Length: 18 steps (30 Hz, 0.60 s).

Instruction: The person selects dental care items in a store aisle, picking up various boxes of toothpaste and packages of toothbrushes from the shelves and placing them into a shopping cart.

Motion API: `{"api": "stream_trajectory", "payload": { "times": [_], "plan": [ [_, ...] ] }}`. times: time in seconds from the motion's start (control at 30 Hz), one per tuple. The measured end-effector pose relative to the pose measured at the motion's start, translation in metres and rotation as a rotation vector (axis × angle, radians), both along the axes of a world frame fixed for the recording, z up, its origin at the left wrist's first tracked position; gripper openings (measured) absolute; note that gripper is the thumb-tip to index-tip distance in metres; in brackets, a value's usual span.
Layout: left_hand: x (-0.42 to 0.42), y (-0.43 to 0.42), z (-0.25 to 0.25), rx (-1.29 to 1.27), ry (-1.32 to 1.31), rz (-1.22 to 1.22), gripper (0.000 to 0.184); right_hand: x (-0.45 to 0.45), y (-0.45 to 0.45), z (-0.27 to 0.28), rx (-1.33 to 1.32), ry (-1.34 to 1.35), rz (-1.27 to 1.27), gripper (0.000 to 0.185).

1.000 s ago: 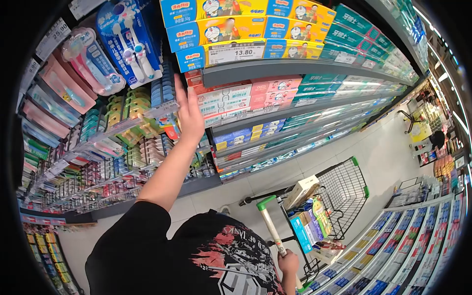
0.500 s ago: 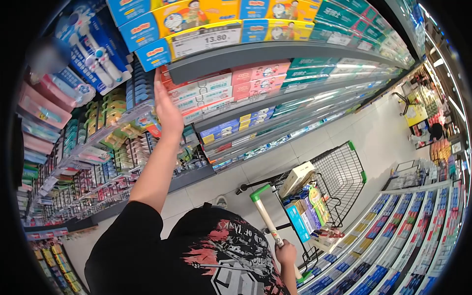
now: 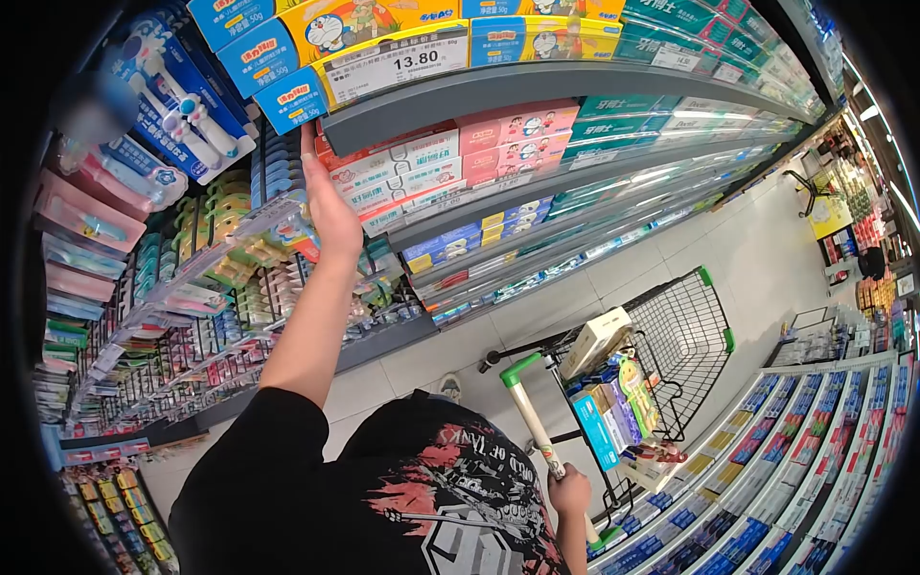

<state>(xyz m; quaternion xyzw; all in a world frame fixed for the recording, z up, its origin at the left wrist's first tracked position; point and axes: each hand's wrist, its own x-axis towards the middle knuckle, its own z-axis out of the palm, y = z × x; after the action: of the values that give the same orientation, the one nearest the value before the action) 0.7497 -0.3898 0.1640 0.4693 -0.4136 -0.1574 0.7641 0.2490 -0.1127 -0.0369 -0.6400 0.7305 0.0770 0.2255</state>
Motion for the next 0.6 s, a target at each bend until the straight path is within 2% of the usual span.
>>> {"api": "stream_trajectory", "payload": {
  "times": [0.2, 0.27, 0.4, 0.5, 0.57, 0.6],
  "plan": [
    [-0.002, 0.004, 0.003, 0.027, -0.029, -0.046, 0.066, 0.004, -0.005, 0.004, 0.009, -0.017, 0.001, 0.03],
    [-0.004, -0.001, -0.001, -0.036, -0.09, 0.098, 0.061, 0.005, -0.003, 0.006, 0.028, -0.018, -0.006, 0.029],
    [-0.024, 0.017, -0.026, -0.055, -0.142, 0.16, 0.059, 0.006, -0.004, 0.008, 0.03, 0.011, -0.028, 0.029],
    [-0.042, 0.04, -0.049, -0.099, -0.298, 0.244, 0.064, 0.007, -0.004, 0.01, 0.062, 0.038, -0.041, 0.028],
    [-0.042, 0.056, -0.063, -0.097, -0.625, 0.265, 0.068, 0.006, -0.004, 0.01, 0.075, 0.046, -0.052, 0.028],
    [-0.038, 0.058, -0.061, -0.102, -0.624, 0.256, 0.068, 0.005, -0.004, 0.008, 0.074, 0.046, -0.062, 0.028]
  ]
}}
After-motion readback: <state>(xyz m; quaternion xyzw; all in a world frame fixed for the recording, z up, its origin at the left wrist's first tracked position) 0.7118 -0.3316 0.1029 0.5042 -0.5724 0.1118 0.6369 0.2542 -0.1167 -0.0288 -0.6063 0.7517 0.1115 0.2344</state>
